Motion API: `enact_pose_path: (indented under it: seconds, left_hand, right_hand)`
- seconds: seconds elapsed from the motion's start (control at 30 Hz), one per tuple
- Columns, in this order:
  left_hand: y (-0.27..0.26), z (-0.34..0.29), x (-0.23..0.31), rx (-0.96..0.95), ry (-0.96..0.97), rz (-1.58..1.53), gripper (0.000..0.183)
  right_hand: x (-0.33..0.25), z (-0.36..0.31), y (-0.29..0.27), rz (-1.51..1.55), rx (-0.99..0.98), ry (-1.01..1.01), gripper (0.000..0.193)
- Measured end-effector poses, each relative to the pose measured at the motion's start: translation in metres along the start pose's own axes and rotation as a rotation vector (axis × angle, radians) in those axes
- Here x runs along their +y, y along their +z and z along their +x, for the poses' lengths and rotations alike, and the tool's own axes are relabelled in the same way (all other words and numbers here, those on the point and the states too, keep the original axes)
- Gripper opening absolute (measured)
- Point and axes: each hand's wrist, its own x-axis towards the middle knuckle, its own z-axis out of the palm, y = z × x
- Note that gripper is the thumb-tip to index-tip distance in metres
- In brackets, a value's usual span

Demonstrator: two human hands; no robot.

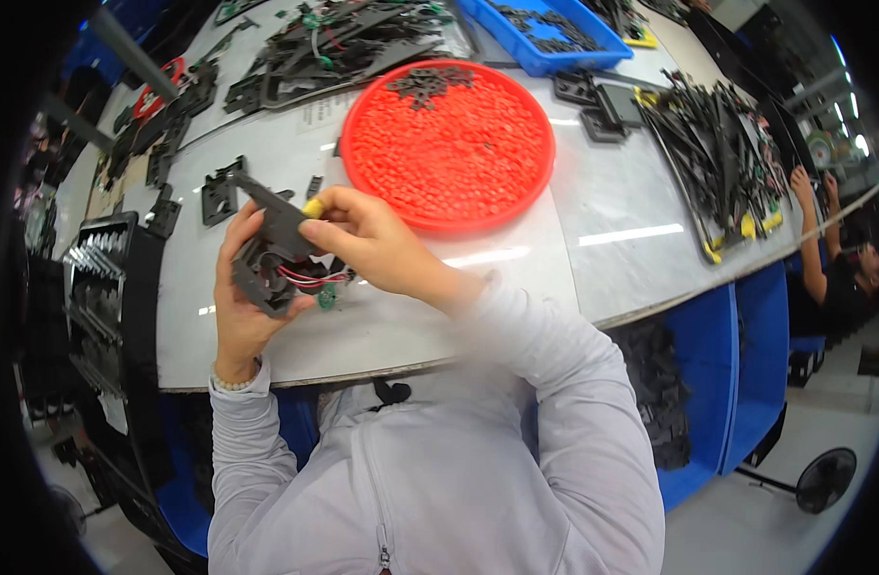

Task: The person assembles plastic components with internal wiring and small electronic sensors at a factory workbench, using a small screwdriver to secure the parts.

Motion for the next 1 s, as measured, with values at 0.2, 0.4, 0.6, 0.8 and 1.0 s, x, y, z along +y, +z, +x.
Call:
enact_pose_path:
  seconds: [0.2,0.4,0.6,0.8,1.0]
  left_hand:
    - [-0.011,0.012,-0.004,0.156,-0.081,-0.13,0.08]
    - [-0.01,0.006,-0.006,0.026,-0.342,-0.351,0.073]
    - [-0.005,0.004,-0.008,-0.151,-0.349,-0.372,0.075]
    - [-0.002,0.004,-0.001,-0.154,-0.43,-0.37,0.067]
    - [0.002,0.005,-0.006,-0.286,-0.39,-0.119,0.058]
  right_hand:
    - [-0.019,-0.001,-0.006,-0.076,0.036,-0.08,0.019]
    - [-0.044,-0.017,-0.006,-0.573,0.023,-0.226,0.016]
    - [-0.035,-0.019,0.001,-0.743,0.012,-0.356,0.02]
    - [-0.04,-0.016,-0.004,-1.044,-0.081,-0.494,0.022]
    - [-0.042,-0.012,-0.005,-1.033,-0.109,-0.567,0.02]
